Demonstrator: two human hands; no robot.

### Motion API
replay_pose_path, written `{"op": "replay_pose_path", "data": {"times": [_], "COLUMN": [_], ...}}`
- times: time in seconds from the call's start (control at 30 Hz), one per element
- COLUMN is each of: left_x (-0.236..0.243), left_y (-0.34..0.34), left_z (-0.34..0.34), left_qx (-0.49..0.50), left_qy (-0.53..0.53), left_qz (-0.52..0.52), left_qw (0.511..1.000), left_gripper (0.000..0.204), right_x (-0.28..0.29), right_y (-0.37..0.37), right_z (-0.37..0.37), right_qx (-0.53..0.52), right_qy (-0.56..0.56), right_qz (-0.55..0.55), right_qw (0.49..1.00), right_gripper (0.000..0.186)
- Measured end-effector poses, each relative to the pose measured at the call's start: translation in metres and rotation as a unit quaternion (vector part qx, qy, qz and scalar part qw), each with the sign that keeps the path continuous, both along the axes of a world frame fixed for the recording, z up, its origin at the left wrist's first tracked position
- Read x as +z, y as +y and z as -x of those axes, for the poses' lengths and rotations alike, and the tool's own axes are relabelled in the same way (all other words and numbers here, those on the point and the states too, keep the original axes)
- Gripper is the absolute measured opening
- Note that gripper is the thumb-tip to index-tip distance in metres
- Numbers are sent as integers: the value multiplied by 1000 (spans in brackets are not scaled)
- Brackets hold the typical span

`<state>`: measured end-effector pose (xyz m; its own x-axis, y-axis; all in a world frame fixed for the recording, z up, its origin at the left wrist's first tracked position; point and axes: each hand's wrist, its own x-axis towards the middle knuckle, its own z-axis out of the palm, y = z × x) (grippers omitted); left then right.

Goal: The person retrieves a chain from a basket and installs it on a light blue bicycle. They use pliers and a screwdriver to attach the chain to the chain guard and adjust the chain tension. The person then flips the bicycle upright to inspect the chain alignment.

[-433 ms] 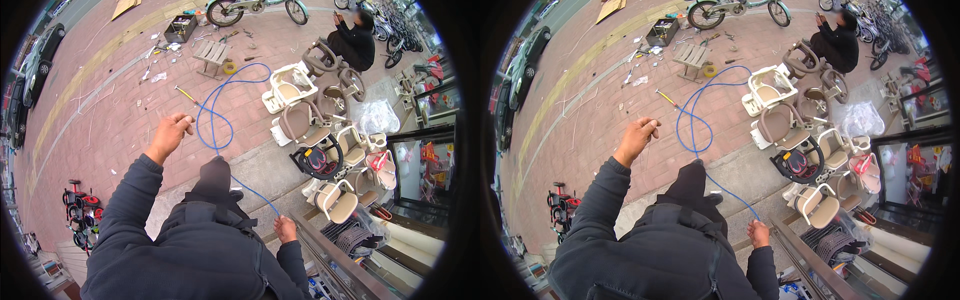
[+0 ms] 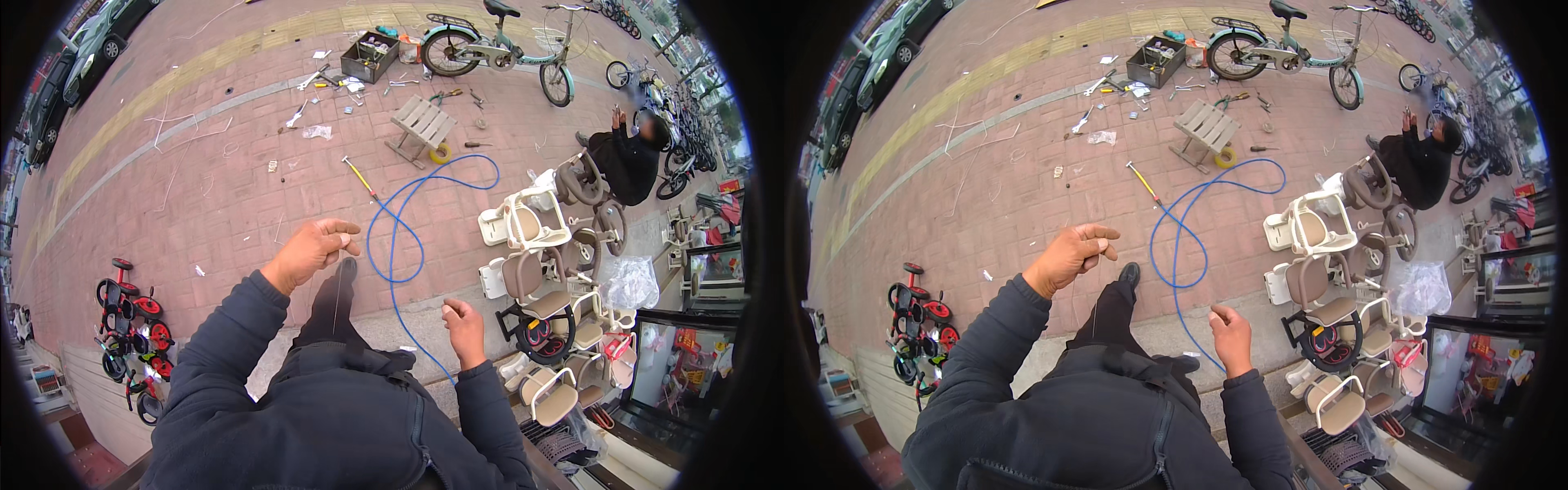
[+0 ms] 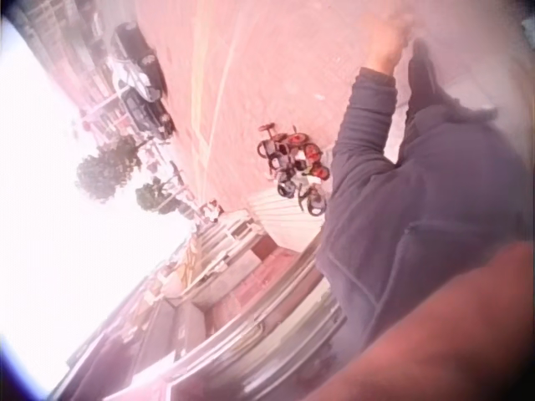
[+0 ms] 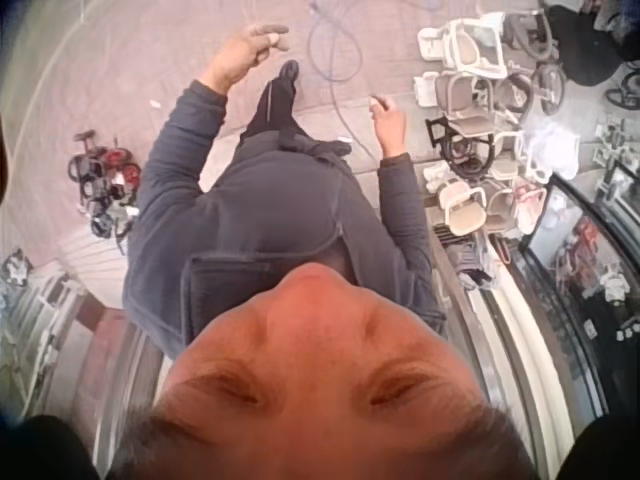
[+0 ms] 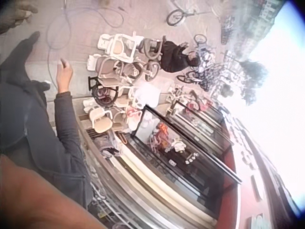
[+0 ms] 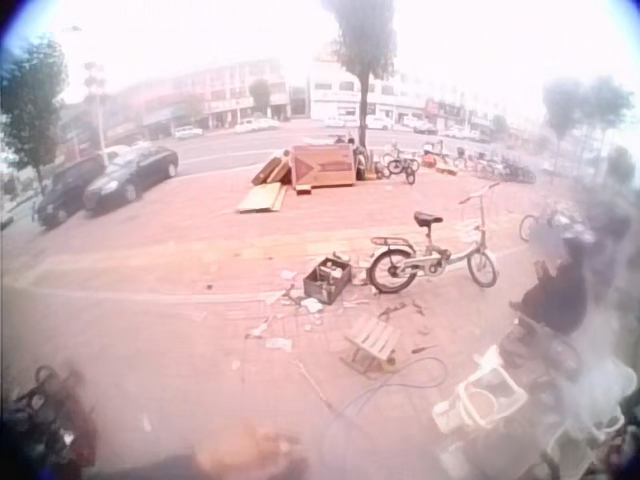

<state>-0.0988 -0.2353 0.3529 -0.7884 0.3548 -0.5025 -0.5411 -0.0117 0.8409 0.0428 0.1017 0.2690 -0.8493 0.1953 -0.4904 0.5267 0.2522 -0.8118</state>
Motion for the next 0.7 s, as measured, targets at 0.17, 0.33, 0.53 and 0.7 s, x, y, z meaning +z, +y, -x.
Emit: {"op": "replay_pose_path", "data": {"times": [0.17,0.33,0.53,0.7], "left_x": [-11,-8,-1,-13], "left_y": [-51,-63,-39,16], "left_z": [57,103,180,261], "left_qx": [-155,-132,-181,-191], "left_qy": [97,46,42,119], "left_qz": [161,111,138,154], "left_qw": [970,984,973,962], "left_gripper": [30,26,20,25], "right_x": [49,71,66,54], "right_y": [-132,-168,-157,-111], "right_z": [147,211,265,339], "right_qx": [237,327,249,242], "right_qy": [408,409,462,359], "right_qz": [-188,-209,-232,-194], "right_qw": [862,826,819,880], "right_gripper": [28,33,29,20]}}
